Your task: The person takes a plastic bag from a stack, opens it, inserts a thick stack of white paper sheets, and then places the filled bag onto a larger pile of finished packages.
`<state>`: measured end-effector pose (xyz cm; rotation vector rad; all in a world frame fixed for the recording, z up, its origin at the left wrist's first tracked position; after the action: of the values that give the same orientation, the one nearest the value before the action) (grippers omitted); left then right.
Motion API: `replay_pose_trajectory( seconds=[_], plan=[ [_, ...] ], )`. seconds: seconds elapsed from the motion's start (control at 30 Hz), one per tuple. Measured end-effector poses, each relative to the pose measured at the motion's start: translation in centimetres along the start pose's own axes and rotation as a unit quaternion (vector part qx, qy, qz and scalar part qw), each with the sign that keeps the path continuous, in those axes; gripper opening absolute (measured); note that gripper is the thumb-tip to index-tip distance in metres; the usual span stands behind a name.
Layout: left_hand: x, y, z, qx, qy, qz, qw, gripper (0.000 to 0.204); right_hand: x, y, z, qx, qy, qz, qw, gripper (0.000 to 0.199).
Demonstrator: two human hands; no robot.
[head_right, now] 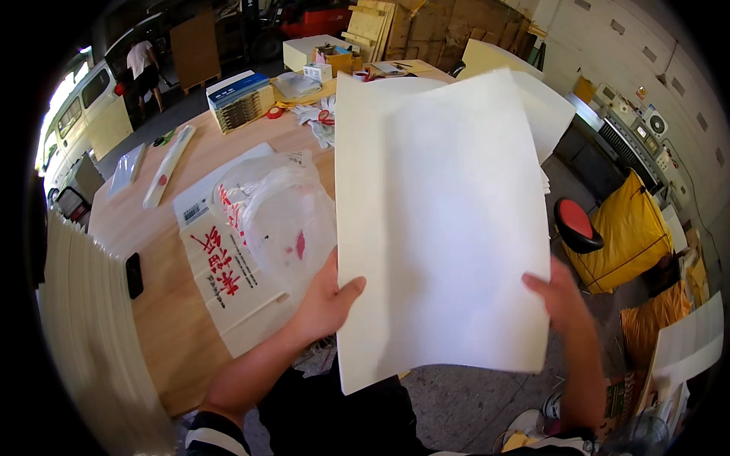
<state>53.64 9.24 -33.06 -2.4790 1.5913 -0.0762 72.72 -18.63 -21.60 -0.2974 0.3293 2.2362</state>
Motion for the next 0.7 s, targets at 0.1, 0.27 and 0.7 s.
replay_pose_trajectory(
  seconds=[0.1, 0.27, 0.7],
  plan=[
    [2.4, 2.8, -1.7, 0.015, -0.165, -0.037, 0.985, 0.054, 5.3, 4.3, -2.9, -0.061, 0.083, -0.038, 0.994, 0.037],
    [7.2, 6.4, 3.1, 0.080, -0.184, -0.028, 0.979, 0.081, 16.9, 6.9, -11.0, -0.100, -0.164, -0.106, 0.976, 0.052],
    [8.8, 10.2, 4.7, 0.153, -0.319, -0.013, 0.935, 0.072, 22.3, 8.5, -14.5, -0.094, -0.225, -0.094, 0.965, 0.046]
  ],
)
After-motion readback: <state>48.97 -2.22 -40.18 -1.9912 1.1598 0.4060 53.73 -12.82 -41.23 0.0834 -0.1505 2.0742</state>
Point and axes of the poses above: each hand's wrist, its own y-axis away from the middle knuckle, its own x-axis out of the palm, z = x × y, the point moved 1 cm from there along -y, towards the middle knuckle, and after that the axes turned 1 degree about y, right-handed, at the moved point
